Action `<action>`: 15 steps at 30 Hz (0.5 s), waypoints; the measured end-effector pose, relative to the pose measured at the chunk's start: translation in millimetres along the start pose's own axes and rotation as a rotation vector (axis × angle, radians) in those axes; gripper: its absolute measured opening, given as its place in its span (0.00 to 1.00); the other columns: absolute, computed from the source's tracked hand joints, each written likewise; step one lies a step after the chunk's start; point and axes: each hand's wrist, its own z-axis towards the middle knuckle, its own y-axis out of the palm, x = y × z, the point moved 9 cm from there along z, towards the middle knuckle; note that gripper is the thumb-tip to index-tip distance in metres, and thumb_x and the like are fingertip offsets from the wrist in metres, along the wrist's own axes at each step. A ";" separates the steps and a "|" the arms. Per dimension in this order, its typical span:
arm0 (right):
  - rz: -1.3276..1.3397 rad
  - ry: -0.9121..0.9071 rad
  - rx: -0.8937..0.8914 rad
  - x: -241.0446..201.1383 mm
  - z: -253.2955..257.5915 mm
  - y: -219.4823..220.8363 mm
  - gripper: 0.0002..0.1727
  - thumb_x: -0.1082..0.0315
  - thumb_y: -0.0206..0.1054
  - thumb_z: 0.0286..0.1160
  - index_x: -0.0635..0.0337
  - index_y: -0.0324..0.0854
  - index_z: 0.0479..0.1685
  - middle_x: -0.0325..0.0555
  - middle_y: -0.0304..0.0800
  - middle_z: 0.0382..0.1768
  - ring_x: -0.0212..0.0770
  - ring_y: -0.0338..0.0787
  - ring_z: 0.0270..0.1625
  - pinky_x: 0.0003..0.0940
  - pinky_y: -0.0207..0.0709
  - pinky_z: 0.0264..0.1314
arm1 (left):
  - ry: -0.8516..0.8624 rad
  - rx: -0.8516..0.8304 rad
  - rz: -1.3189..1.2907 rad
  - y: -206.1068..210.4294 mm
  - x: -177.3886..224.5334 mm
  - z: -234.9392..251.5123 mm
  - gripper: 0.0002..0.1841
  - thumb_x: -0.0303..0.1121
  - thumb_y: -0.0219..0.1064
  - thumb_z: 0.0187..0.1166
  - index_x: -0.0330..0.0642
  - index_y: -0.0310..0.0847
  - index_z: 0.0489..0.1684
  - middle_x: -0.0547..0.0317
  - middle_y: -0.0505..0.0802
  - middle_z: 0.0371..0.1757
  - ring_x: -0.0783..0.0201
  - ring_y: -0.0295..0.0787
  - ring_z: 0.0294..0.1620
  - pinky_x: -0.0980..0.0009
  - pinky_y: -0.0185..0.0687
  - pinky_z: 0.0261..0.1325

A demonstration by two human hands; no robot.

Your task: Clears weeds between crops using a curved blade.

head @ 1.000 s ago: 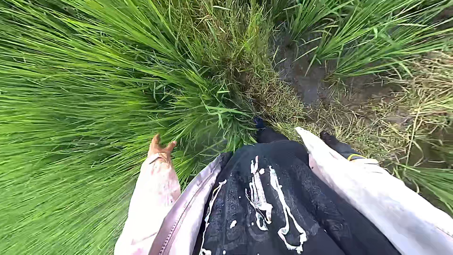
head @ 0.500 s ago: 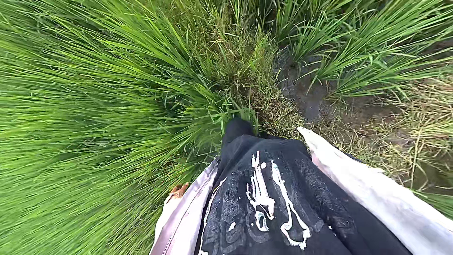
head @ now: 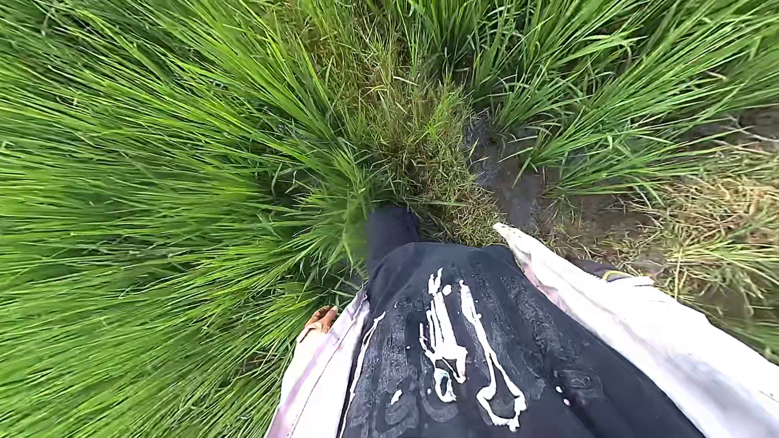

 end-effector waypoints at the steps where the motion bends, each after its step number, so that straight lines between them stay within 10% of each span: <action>1: 0.032 0.135 -0.209 17.2 17.5 6.8 0.38 0.35 0.49 0.86 0.54 0.72 0.81 0.67 0.88 0.62 0.66 0.91 0.59 0.69 0.82 0.60 | -0.004 -0.004 -0.032 -1.1 5.9 2.3 0.27 0.53 0.69 0.82 0.49 0.80 0.75 0.50 0.93 0.64 0.55 0.91 0.64 0.49 0.83 0.70; 4: 0.091 0.257 -0.280 24.2 37.1 -9.0 0.36 0.39 0.62 0.81 0.46 0.69 0.84 0.67 0.87 0.63 0.68 0.89 0.59 0.74 0.80 0.58 | 0.050 0.041 -0.092 -12.6 50.1 -4.0 0.25 0.45 0.70 0.84 0.41 0.79 0.74 0.43 0.92 0.64 0.52 0.92 0.61 0.50 0.85 0.69; 9: 0.350 0.228 -0.177 -25.1 30.6 -46.7 0.31 0.36 0.55 0.86 0.45 0.76 0.77 0.60 0.89 0.52 0.59 0.90 0.50 0.65 0.81 0.54 | 0.169 0.051 -0.100 -41.8 168.2 -19.8 0.24 0.37 0.68 0.86 0.36 0.74 0.77 0.37 0.88 0.68 0.51 0.91 0.60 0.53 0.86 0.65; 15: 0.605 0.324 -0.061 -32.5 40.6 18.2 0.25 0.52 0.63 0.84 0.49 0.75 0.78 0.64 0.89 0.56 0.65 0.90 0.54 0.72 0.79 0.57 | 0.354 -0.005 0.096 -57.2 279.2 30.5 0.25 0.37 0.69 0.84 0.37 0.75 0.77 0.40 0.89 0.67 0.54 0.91 0.58 0.55 0.87 0.63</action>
